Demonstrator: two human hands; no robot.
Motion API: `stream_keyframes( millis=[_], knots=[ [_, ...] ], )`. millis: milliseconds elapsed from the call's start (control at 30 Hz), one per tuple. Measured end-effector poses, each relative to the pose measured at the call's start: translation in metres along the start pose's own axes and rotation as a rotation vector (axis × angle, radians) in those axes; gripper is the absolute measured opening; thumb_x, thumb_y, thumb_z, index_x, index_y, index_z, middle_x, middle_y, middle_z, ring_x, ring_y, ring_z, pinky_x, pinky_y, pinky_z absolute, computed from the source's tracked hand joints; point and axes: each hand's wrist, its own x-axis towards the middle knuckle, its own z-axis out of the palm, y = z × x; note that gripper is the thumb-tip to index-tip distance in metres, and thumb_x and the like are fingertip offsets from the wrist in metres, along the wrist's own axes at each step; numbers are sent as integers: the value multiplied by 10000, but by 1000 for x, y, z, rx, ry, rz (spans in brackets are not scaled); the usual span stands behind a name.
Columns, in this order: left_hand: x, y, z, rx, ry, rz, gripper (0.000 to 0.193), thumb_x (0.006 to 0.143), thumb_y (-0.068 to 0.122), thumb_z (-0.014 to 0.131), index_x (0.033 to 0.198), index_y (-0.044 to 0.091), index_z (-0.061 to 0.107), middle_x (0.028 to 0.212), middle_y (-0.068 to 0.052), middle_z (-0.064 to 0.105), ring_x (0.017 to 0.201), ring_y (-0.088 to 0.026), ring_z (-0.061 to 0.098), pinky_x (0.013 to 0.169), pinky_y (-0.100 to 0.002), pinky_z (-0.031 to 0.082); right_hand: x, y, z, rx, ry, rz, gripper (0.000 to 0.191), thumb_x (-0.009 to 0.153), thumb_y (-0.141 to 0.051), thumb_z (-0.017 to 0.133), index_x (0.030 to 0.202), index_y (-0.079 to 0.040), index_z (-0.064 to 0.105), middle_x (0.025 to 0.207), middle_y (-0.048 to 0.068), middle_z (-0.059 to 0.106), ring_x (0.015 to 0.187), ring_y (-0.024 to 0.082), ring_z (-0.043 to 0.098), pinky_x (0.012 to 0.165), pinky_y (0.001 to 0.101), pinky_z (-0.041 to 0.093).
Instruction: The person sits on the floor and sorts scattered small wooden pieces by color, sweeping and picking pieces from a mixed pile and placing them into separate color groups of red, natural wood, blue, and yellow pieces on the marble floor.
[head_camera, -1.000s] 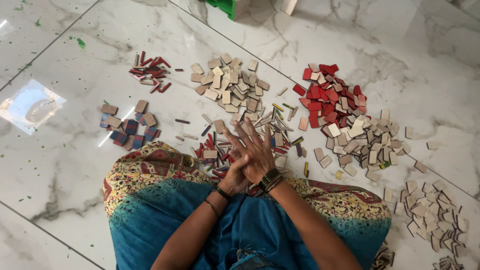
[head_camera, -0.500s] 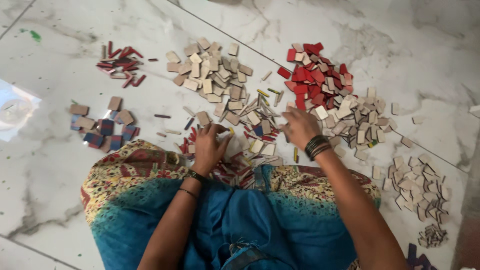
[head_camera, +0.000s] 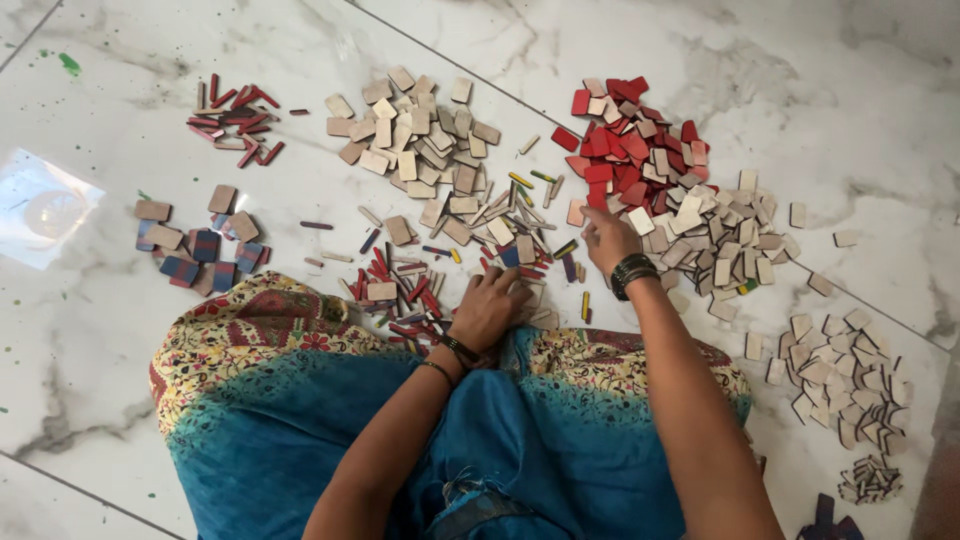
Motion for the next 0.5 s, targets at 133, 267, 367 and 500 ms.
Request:
stream_keyframes(
  millis=[133, 267, 367, 500],
  knots=[
    [-7, -13, 2, 68, 14, 4, 301, 831, 148, 670, 1126, 170, 728, 1286, -102, 585, 1158, -320, 564, 934, -450, 499, 2, -6, 6, -139, 39, -122, 592, 793, -30, 704, 1372, -97, 597, 1089, 218, 651, 992, 391, 627, 828, 468, 508],
    [-13, -28, -1, 31, 17, -108, 297, 811, 126, 681, 1101, 153, 739, 1276, -130, 588, 1120, -343, 576, 943, -454, 516, 3, -5, 2, -31, -98, 41, 439, 895, -17, 595, 1294, -183, 672, 1019, 97, 715, 1017, 295, 688, 910, 425, 553],
    [-16, -36, -5, 51, 133, -125, 334, 750, 130, 706, 1079, 156, 753, 1278, -177, 576, 1095, -382, 569, 901, -468, 510, 2, -11, 2, -18, 4, 66, 334, 931, -103, 646, 1263, -140, 649, 1067, 96, 705, 1014, 307, 685, 893, 447, 543],
    [-14, -35, -8, 8, 160, -165, 322, 803, 165, 744, 1124, 154, 714, 1248, -153, 587, 1094, -369, 574, 889, -477, 495, 1, -30, 8, -78, 14, 40, 466, 899, -243, 779, 1301, -101, 591, 1148, 196, 624, 993, 388, 637, 817, 495, 517]
  ],
)
